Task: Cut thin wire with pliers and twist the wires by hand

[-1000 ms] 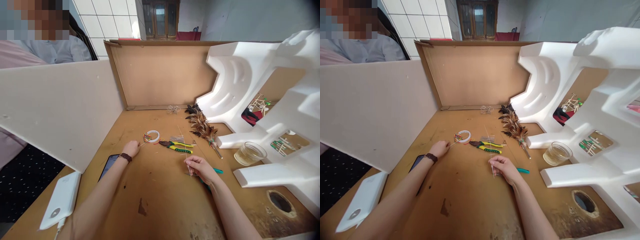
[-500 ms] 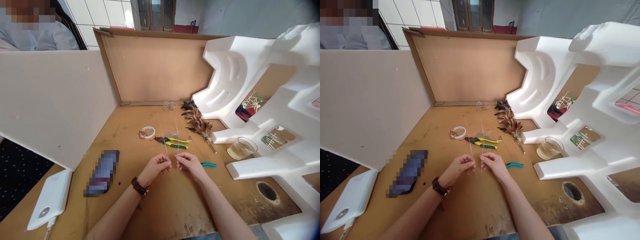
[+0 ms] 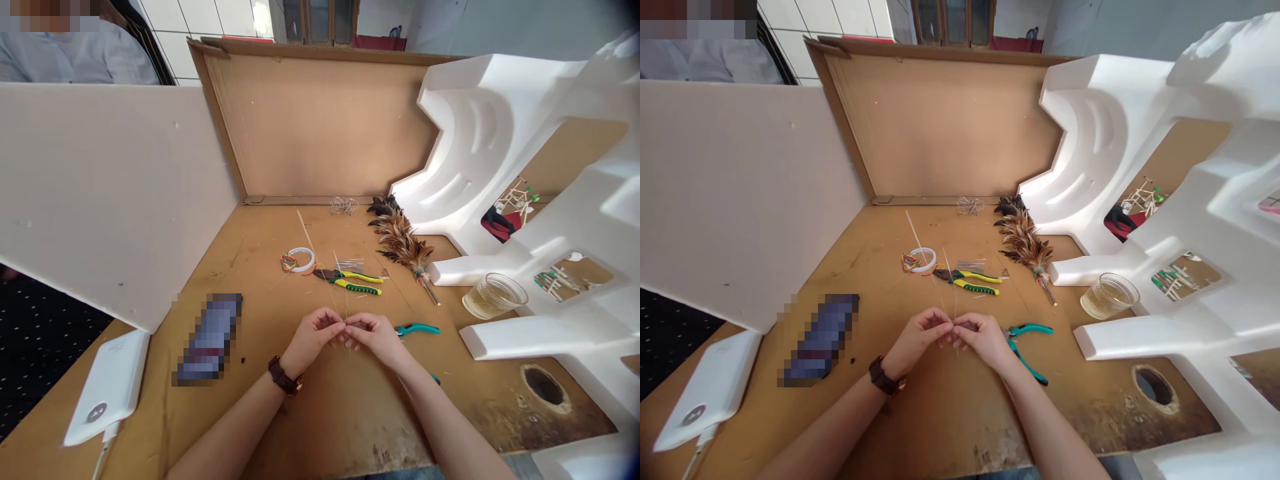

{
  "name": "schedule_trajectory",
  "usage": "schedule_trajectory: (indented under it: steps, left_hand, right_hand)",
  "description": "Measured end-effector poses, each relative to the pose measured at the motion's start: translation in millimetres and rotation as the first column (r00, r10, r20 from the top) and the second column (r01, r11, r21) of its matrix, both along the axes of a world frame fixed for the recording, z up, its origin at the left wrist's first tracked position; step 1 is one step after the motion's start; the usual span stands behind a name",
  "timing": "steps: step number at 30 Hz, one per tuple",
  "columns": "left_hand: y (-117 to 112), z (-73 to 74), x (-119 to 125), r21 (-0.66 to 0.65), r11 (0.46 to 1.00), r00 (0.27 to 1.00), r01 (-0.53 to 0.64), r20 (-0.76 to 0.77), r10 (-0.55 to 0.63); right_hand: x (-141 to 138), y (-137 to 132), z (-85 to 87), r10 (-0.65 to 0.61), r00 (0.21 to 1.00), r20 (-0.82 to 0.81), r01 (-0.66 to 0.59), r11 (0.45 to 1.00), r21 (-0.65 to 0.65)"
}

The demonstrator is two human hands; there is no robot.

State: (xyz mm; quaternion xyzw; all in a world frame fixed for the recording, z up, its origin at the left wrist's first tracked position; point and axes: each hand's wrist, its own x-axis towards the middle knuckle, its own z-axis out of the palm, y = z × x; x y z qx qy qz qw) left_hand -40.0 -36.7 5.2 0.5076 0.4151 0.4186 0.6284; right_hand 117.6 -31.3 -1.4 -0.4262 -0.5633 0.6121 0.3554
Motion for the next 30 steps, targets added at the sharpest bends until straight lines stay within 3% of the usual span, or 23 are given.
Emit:
schedule_trajectory:
  steps: [7,11,17,21,30]
  left_hand:
    - [1,-2.1,-3,0.067,0.998,0.998,0.001,-0.062,0.003]
    - [1,0.8,-4,0.081,0.997,0.996,-0.008,-0.087,0.015]
    - [1,1.7,-5,0.093,0.996,0.999,0.016,-0.052,-0.011]
    - [-2,4.8,-4,0.133,0.991,0.999,0.022,-0.041,-0.017]
    - [-3,6.9,-5,0.002,1.0,0.993,0.021,0.114,-0.021]
  right_hand:
    - [2,0,4.2,0.081,0.996,0.036,-0.081,0.997,0.018]
    - [2,-1,9.5,0.157,0.986,-0.05,-0.162,0.981,-0.105]
    - [1,-2,10.5,0.149,0.971,-0.188,-0.19,0.955,-0.229]
    - [1,-3,12.2,0.17,0.967,-0.192,-0.208,0.958,-0.197]
    - [1,-5,15.9,0.232,0.971,-0.058,-0.238,0.965,-0.113]
